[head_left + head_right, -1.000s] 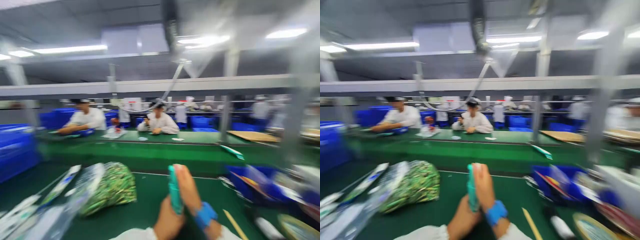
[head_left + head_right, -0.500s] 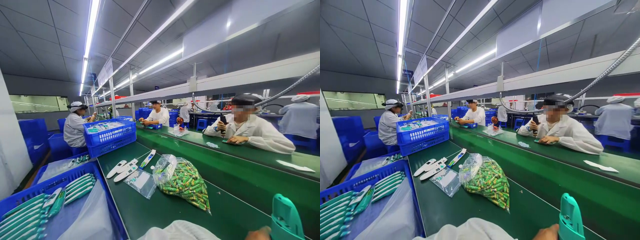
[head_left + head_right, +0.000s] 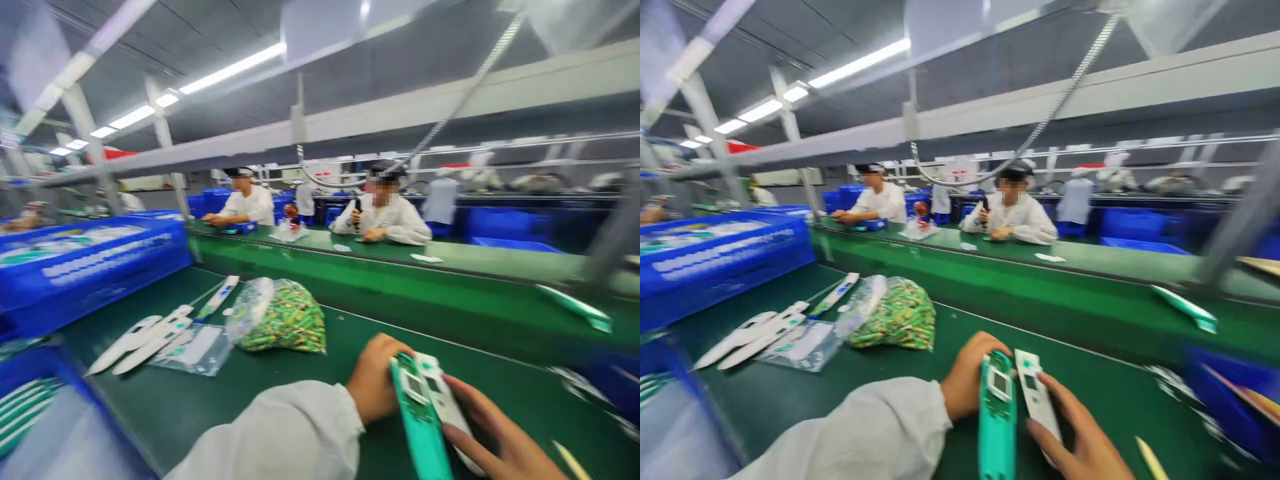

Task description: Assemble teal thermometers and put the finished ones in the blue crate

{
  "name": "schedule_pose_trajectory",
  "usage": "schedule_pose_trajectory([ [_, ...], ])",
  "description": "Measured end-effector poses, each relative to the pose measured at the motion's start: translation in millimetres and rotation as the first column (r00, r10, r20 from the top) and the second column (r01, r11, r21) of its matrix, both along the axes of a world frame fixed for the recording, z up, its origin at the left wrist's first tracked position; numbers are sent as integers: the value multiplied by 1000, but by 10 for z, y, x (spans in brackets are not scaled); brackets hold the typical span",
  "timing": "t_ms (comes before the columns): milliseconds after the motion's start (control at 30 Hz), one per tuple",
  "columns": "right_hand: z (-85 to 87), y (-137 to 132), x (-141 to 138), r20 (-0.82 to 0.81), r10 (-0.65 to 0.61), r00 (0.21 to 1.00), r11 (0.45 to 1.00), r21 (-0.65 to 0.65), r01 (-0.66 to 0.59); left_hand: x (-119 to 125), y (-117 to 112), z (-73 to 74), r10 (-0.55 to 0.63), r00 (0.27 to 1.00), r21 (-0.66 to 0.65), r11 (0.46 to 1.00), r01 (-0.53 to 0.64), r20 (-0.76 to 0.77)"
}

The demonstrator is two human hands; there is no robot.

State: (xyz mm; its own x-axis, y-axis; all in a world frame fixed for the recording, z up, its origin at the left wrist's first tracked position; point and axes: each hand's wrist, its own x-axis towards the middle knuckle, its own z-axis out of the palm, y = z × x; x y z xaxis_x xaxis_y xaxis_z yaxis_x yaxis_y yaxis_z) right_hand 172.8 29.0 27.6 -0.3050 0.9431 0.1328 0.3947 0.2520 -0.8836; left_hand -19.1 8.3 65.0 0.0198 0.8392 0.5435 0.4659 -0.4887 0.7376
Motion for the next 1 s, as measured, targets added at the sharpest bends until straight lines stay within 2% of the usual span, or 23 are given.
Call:
schedule_pose_trajectory([
  [67,285,-244,13,-8,-89,996,996,-18,89,-2,4,13,-36,997,11,999,35,64],
  [100,389,-343,-43,-31,-91,995,993,-82,88,-3,3,12,-50,994,12,999,49,93],
  [167,487,-504,-193,-164,50,985,963,-254,-92,1,-15,2,-85,987,7,996,85,135],
  [233,461,-636,-318,-333,165,929,856,-419,-302,18,-52,-3,-123,978,-20,992,128,171],
  [300,381,-733,-389,-511,197,836,738,-484,-470,40,-87,7,-140,965,-76,984,160,221],
  [333,344,-763,-407,-561,187,806,707,-493,-507,51,-99,18,-132,958,-116,979,166,256],
  [367,316,-778,-417,-582,169,796,701,-496,-511,61,-108,35,-113,948,-167,972,168,298],
  [433,288,-773,-421,-540,128,832,743,-504,-441,82,-118,82,-67,919,-299,934,195,389],
  [533,275,-724,-412,-432,93,897,818,-481,-316,127,-152,171,-62,860,-470,816,336,507],
  [633,234,-693,-398,-386,85,918,859,-438,-264,185,-216,230,-53,811,-555,703,445,583],
  [733,183,-695,-375,-332,133,934,882,-391,-264,228,-270,232,29,763,-605,629,488,646],
  [867,156,-710,-354,-280,177,944,892,-360,-274,259,-296,201,109,701,-613,590,525,705],
  [1000,189,-723,-361,-201,184,962,902,-354,-247,208,-226,235,194,700,-641,616,458,687],
])
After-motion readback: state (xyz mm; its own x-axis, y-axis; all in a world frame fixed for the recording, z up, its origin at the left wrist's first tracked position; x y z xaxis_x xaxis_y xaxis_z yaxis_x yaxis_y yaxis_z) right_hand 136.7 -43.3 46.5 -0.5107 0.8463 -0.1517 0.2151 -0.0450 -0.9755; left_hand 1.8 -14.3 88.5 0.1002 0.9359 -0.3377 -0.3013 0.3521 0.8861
